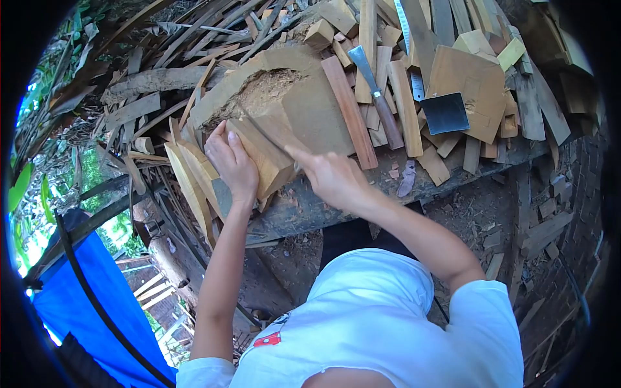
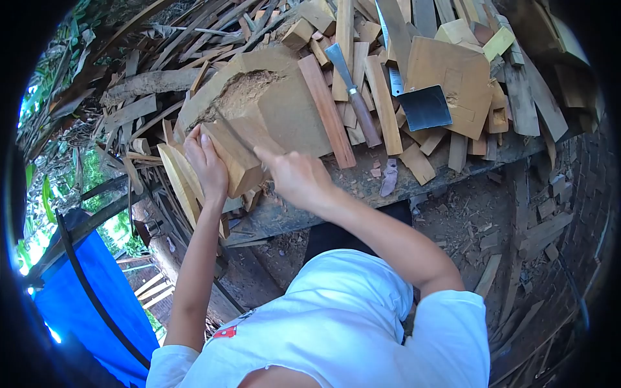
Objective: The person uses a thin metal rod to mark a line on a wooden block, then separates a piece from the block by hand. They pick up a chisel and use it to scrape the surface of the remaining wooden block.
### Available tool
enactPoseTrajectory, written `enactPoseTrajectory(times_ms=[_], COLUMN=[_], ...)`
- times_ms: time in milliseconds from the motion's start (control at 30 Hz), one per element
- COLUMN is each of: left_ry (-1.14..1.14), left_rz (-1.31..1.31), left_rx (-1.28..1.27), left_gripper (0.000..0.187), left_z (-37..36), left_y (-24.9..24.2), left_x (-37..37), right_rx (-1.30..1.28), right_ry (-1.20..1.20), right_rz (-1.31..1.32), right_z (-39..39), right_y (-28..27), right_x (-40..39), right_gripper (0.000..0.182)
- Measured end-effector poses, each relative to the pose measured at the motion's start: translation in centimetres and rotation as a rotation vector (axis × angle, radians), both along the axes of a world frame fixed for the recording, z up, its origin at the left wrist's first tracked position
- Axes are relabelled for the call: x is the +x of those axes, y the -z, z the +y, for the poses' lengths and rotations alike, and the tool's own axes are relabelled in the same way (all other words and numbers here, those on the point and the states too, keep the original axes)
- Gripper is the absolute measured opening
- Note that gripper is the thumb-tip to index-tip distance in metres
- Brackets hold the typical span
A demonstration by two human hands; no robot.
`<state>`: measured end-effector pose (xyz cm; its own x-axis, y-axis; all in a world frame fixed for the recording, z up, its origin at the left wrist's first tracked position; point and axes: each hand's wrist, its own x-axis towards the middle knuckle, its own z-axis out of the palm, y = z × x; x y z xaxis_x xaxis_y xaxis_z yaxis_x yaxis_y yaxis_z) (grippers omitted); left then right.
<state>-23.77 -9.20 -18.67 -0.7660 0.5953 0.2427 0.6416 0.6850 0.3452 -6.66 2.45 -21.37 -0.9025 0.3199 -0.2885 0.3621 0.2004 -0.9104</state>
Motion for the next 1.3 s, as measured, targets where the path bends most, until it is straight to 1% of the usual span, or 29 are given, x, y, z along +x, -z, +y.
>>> enactPoseTrajectory(times_ms=[67, 167, 200, 233, 300, 367, 400, 433, 500, 600, 633, 700, 733, 767, 833, 900, 967, 1000, 1033, 1067, 1167, 1233, 1300], left_ry=[0.005, 0.001, -0.013, -0.008, 0.031, 0.041, 0.04, 0.029, 0.018, 0.027, 0.034, 0.045, 0.033, 0.033, 0.031, 0.048, 0.062, 0.07, 0.074, 0.069, 0.049, 0.052, 0.064], left_rz=[0.014, 0.014, 0.005, 0.014, 0.037, 0.021, 0.006, -0.005, -0.009, 0.013, 0.014, -0.028, -0.038, -0.035, -0.029, -0.018, 0.003, 0.005, 0.002, -0.013, -0.038, -0.017, -0.003], left_rx=[0.002, 0.013, 0.004, 0.007, -0.006, 0.009, 0.012, 0.0, -0.016, -0.001, 0.0, 0.017, 0.009, 0.0, -0.005, 0.005, 0.01, 0.005, 0.008, 0.018, -0.005, 0.008, -0.001], left_gripper=[0.031, 0.031, 0.031, 0.031, 0.031, 0.031, 0.031, 0.031, 0.031, 0.031, 0.031, 0.031, 0.031, 0.031, 0.031, 0.03, 0.03, 0.03, 0.03, 0.03, 0.031, 0.031, 0.032], left_z=[0.0, 0.2, 0.4, 0.2, 0.0, 0.5, 0.2, -0.1, 0.3, 0.1, 0.3, 0.3, 0.4, 0.5, 0.3, 0.3, 0.2, 0.2, 0.6, 0.8, 0.2, 0.5, 0.3], left_y=[-0.1, -0.2, -0.5, -0.6, -0.2, -0.2, -0.3, -0.4, -0.6, -0.3, -0.5, -0.6, -0.6, -0.8, -0.8, -0.7, -0.7, -0.5, -0.4, -0.6, -0.9, -0.9, -0.8], left_x=[-0.1, 0.4, 0.3, 0.2, 0.0, -0.1, 0.1, 0.4, 0.2, -0.1, -0.2, 0.1, 0.2, 0.2, 0.3, 0.1, -0.1, 0.0, -0.1, 0.0, 0.4, 0.3, 0.1], right_rx=[-0.019, -0.029, 0.014, 0.017, 0.061, 0.025, -0.008, -0.021, 0.035, 0.069, 0.071, -0.008, -0.047, -0.059, -0.021, -0.007, 0.001, -0.048, -0.095, -0.035, -0.037, -0.015, -0.003], right_ry=[0.021, 0.059, 0.032, 0.037, 0.021, 0.004, 0.065, 0.055, 0.041, 0.064, 0.071, 0.012, 0.037, 0.023, 0.075, 0.09, 0.069, 0.066, 0.062, 0.037, 0.061, 0.084, 0.099], right_rz=[0.056, 0.028, -0.031, -0.022, 0.024, 0.044, 0.133, 0.122, 0.029, 0.019, 0.019, -0.018, 0.063, 0.055, 0.058, 0.039, 0.013, 0.016, 0.019, 0.057, 0.099, 0.111, 0.051], right_z=[-0.8, -0.4, 0.0, 0.1, 0.1, -0.2, -1.1, -1.4, -1.1, -1.0, -0.9, -1.1, -1.6, -1.9, -1.9, -1.6, -0.8, -1.4, -1.7, -2.2, -2.2, -1.8, -1.5], right_y=[-2.1, 0.9, 1.6, 1.8, 2.6, -0.7, -0.8, -0.5, 0.5, 4.3, 3.3, -0.4, -1.2, -1.0, 0.1, 2.4, 2.6, 2.3, 0.4, -0.9, -1.7, 1.2, 3.1], right_x=[1.5, -1.5, -2.7, -3.0, -3.2, -0.7, 0.3, 0.4, -0.3, -2.8, -2.4, -0.2, 1.1, 1.3, 1.0, -1.0, -2.0, -1.1, 0.0, 1.2, 2.0, -0.2, -2.2], right_gripper=[0.04, 0.039, 0.039, 0.039, 0.045, 0.047, 0.049, 0.049, 0.05, 0.051, 0.051, 0.044, 0.044, 0.044, 0.044, 0.045, 0.046, 0.047, 0.047, 0.049, 0.049, 0.048, 0.047])
